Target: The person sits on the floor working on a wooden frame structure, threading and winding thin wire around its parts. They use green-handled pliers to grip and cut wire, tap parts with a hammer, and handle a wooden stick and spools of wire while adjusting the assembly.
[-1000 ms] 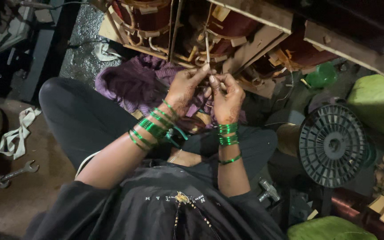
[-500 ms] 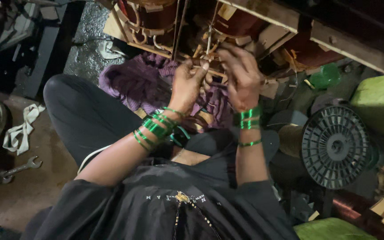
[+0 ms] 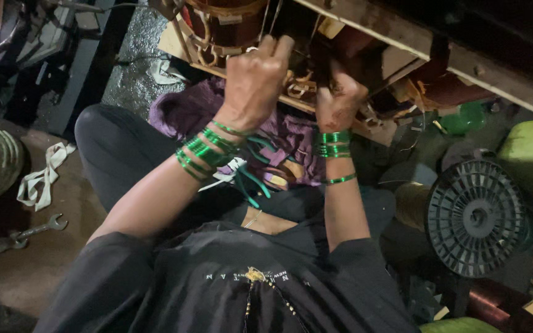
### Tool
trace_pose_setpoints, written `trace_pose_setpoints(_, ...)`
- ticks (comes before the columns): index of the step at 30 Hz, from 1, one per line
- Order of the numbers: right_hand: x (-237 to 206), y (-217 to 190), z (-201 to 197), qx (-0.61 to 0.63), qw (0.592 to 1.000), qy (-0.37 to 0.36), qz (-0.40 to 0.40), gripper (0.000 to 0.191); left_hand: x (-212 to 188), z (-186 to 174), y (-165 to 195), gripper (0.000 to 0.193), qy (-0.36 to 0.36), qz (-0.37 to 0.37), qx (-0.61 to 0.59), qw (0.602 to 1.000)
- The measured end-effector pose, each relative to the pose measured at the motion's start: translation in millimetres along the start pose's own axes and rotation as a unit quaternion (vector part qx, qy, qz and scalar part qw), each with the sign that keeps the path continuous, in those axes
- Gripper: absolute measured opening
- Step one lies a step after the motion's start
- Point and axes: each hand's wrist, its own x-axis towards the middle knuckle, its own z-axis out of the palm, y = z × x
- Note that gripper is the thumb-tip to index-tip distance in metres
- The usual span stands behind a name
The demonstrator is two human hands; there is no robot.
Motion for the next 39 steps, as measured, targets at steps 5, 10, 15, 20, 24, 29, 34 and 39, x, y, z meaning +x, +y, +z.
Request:
trace_pose_setpoints(5, -5, -7, 6, -0.147, 0.98, 0.085, -0.107, 0.033, -7, 16, 1, 0.027, -0.001, -0.012, 0.014, 1.0)
trace_pose_setpoints(10, 6, -21, -1, -0.074, 0.996, -0.034, 0.031, 0.032, -15, 19, -4, 0.037, 0.066, -0.04, -0.038, 0.996)
trace_pose_setpoints(15, 14, -48, -3, 0.028, 0.998, -0.04, 0.043, 0.015, -44, 10, 21, 0.03, 0.169, -0.129, -0.202, 0.956)
trace_pose_setpoints(20, 22, -62, -4, 0.09, 0.99, -0.065, 0.084, 0.016, -53, 24, 36, 0.031, 0.142, -0.138, -0.241, 0.95)
trace_pose_setpoints(24, 23, -63, -6, 0.058, 0.995, -0.063, 0.041, 0.019, -47, 40, 25, 0.031, 0.141, -0.18, -0.233, 0.945)
trace_pose_setpoints(29, 23, -58, -4, 0.02, 0.995, -0.062, 0.077, 0.021, -51, 56, 24, 0.024, 0.143, -0.155, -0.227, 0.951)
trace_pose_setpoints(34, 23, -48, 0, 0.065, 0.992, -0.059, 0.091, 0.022, -54, 76, 33, 0.023, 0.127, -0.182, -0.237, 0.946)
trace_pose_setpoints(39, 22, -46, 2, 0.066, 0.992, -0.059, 0.087, 0.021, -58, 78, 41, 0.028, 0.176, -0.177, -0.23, 0.941)
